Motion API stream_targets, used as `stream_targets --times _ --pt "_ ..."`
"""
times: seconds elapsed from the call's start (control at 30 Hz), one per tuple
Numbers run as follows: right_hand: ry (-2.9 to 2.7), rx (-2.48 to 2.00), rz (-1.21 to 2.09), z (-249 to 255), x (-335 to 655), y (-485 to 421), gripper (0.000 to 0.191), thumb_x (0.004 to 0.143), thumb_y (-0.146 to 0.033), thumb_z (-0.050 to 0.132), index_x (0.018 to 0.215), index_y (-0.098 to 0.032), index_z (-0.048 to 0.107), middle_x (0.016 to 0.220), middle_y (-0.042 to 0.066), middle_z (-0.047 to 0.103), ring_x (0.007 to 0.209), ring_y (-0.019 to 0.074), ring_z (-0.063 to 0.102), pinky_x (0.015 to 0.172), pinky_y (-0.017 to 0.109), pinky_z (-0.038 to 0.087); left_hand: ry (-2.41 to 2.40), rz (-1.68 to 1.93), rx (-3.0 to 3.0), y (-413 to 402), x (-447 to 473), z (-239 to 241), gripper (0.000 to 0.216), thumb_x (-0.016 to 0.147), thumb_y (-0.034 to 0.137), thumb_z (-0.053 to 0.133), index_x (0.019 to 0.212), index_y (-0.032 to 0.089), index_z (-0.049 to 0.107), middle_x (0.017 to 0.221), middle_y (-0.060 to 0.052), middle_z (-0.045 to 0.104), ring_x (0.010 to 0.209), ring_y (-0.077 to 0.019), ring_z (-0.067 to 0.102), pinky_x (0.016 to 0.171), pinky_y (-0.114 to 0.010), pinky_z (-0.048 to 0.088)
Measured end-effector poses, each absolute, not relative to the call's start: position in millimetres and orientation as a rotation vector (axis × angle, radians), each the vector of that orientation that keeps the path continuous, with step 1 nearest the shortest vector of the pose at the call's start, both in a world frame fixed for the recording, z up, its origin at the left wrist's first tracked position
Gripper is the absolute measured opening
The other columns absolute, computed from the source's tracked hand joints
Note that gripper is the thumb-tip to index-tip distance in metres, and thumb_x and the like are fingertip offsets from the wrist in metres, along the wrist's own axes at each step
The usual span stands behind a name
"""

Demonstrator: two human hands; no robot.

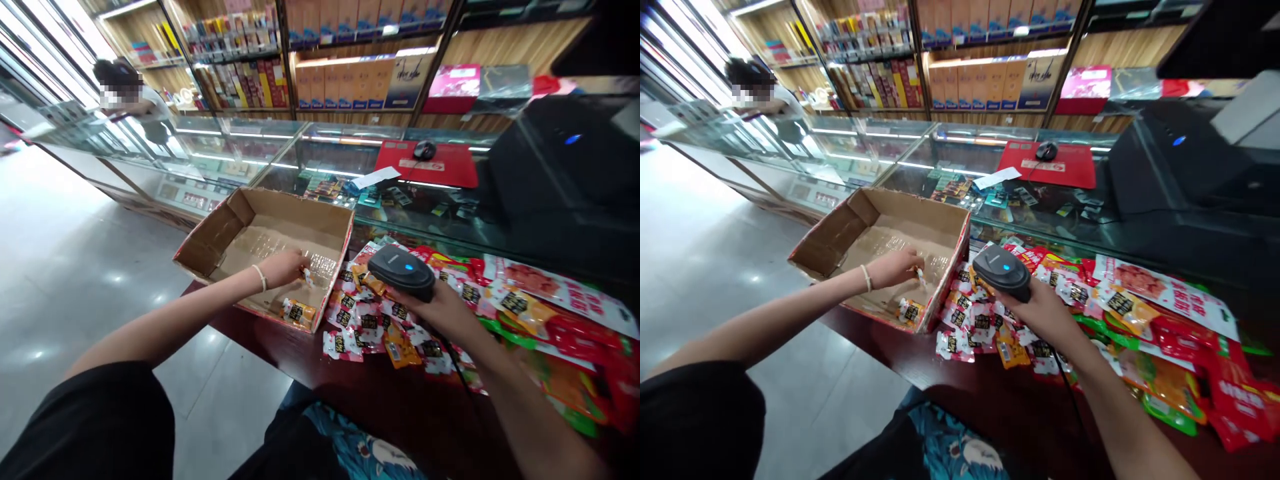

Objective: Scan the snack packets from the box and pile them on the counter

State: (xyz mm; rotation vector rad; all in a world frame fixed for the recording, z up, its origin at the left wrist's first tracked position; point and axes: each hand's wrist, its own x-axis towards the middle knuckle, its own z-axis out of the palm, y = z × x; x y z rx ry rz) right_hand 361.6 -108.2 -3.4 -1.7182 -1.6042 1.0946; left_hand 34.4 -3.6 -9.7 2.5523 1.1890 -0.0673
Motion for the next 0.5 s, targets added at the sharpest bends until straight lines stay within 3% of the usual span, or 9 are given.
stream_targets --times 0.1,0.2,0.37,0.5 --pt "-1.504 -1.661 1.202 1 361 -119 0.037 0.077 -0.056 0.067 0.073 -0.019 0.065 0.043 0.0 0.055 0.039 0.0149 0.05 0.042 0.027 0.04 1.381 0.065 2.517 -14 33 17 0.017 0.082 0.018 0.054 0.092 0.021 0.066 0.069 -0.003 0.067 0.066 -0.02 0.065 0.064 -0.026 0.045" --pt "-1.392 -1.527 1.256 7 359 -130 0.037 0.077 -0.055 0.069 0.07 -0.02 0.059 0.046 -0.001 0.056 0.039 0.0136 0.051 0.042 0.026 0.04 1.438 0.393 2.281 -24 34 34 0.017 0.085 0.023 0.052 0.097 0.022 0.064 0.057 0.001 0.065 0.056 -0.0167 0.064 0.06 -0.024 0.047" --pt "-1.288 -1.393 1.246 19 357 -148 0.038 0.075 -0.052 0.072 0.068 -0.02 0.053 0.047 -0.005 0.051 0.035 0.011 0.047 0.037 0.024 0.037 1.12 0.979 1.667 -41 59 47 0.025 0.079 0.027 0.059 0.099 0.016 0.068 0.093 -0.007 0.074 0.078 -0.0165 0.071 0.071 -0.028 0.057" --pt "-1.228 -1.346 1.152 22 362 -157 0.037 0.076 -0.052 0.071 0.072 -0.021 0.051 0.048 -0.006 0.052 0.034 0.01 0.046 0.035 0.022 0.037 0.941 1.115 1.388 -58 101 47 0.032 0.078 0.027 0.062 0.105 0.014 0.07 0.095 -0.008 0.074 0.08 -0.0161 0.07 0.081 -0.032 0.058"
